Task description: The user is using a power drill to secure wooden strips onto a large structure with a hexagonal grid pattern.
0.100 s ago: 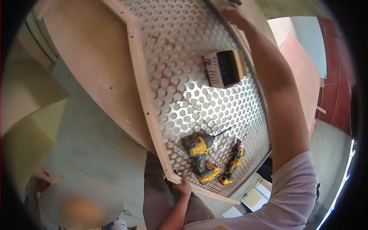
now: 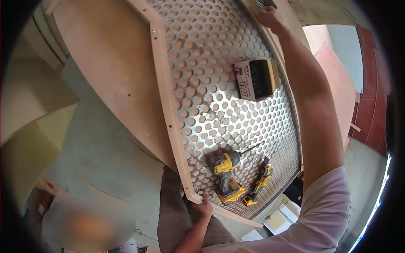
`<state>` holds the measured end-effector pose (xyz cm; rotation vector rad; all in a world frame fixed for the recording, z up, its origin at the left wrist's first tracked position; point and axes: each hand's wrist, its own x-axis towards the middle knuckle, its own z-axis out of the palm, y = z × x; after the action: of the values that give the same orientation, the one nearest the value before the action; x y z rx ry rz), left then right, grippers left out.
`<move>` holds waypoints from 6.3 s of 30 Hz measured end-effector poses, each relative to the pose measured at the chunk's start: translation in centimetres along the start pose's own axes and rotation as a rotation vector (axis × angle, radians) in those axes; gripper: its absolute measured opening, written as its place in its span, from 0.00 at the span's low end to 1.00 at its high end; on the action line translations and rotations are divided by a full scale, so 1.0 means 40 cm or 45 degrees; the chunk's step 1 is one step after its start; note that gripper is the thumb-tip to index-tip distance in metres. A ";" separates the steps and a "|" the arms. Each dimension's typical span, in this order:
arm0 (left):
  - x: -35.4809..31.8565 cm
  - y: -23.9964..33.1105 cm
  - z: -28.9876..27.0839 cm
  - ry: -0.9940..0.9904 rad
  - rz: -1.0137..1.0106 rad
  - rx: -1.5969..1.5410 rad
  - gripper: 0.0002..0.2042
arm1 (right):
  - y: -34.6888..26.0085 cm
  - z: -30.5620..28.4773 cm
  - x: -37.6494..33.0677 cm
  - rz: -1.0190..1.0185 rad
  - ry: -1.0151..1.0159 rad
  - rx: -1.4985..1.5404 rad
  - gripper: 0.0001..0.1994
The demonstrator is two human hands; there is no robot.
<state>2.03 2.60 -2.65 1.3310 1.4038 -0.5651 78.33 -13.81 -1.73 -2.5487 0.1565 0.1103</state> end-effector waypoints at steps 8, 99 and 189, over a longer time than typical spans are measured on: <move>-0.002 -0.098 -0.017 0.023 0.201 -0.010 0.33 | -0.230 -0.125 -0.223 0.189 0.181 -0.390 0.21; 0.017 -0.112 0.058 0.387 0.479 0.124 0.28 | 0.420 0.026 -1.316 0.702 0.533 1.738 0.06; -0.025 -0.084 0.046 0.440 0.471 0.100 0.33 | 0.133 -0.335 -1.981 -0.498 -0.918 0.069 0.45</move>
<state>-0.55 -0.30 -3.38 1.7635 1.3673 -0.1470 -0.20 -18.69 15.42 -2.2735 -0.5994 0.8316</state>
